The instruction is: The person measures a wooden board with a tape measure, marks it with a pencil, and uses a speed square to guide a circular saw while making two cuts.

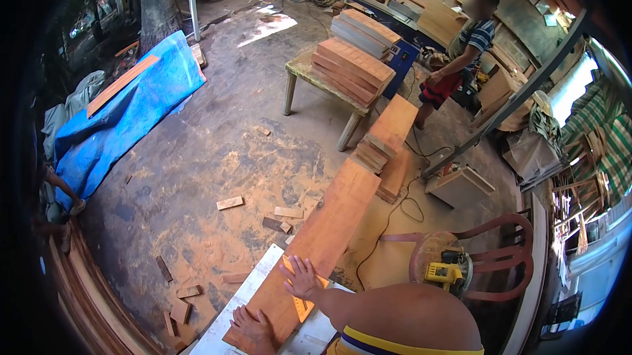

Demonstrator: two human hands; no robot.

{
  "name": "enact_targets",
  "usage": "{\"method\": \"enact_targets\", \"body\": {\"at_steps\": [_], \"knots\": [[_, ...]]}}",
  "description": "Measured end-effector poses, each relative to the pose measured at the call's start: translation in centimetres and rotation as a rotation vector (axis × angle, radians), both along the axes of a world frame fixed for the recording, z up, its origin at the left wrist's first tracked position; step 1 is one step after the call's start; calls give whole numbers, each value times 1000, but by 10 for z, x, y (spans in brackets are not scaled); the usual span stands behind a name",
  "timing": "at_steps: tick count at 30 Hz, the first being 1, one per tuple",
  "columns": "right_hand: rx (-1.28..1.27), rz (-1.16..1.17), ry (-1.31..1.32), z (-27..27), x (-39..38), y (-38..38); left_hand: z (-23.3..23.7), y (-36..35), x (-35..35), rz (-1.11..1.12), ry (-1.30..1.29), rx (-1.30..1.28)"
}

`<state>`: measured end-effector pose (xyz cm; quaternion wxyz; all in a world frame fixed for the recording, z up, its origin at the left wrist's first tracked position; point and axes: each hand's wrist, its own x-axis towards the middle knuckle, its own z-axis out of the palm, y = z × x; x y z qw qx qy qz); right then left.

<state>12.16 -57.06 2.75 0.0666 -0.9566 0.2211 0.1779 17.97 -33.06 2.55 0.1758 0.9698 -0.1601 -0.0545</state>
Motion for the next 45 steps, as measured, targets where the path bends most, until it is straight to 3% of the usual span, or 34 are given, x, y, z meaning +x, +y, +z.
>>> {"method": "enact_targets", "body": {"at_steps": [13, 15, 26, 29, 32, 33, 36, 45], "knots": [[64, -26, 58, 6, 3, -1, 4, -1, 0, 1, -14, 16], [59, -23, 52, 5, 3, -1, -3, 2, 0, -41, -110, -19], [19, -2, 28, -2, 1, 0, 1, 1, 5, 3, 54, 21], [-12, 4, -7, -2, 0, -1, 8, -3, 6, 22, 90, 34], [-44, 5, -224, -14, -11, 9, 22, 15, -2, 12, 93, 27], [-55, 31, -375, -30, -12, -2, 14, -1, 3, 16, 69, -20], [28, 41, -373, -26, -5, -7, -6, 2, 7, 36, -37, -85], [-38, 43, -287, -32, -9, 0, -18, 8, 3, 43, -75, -90]]}}
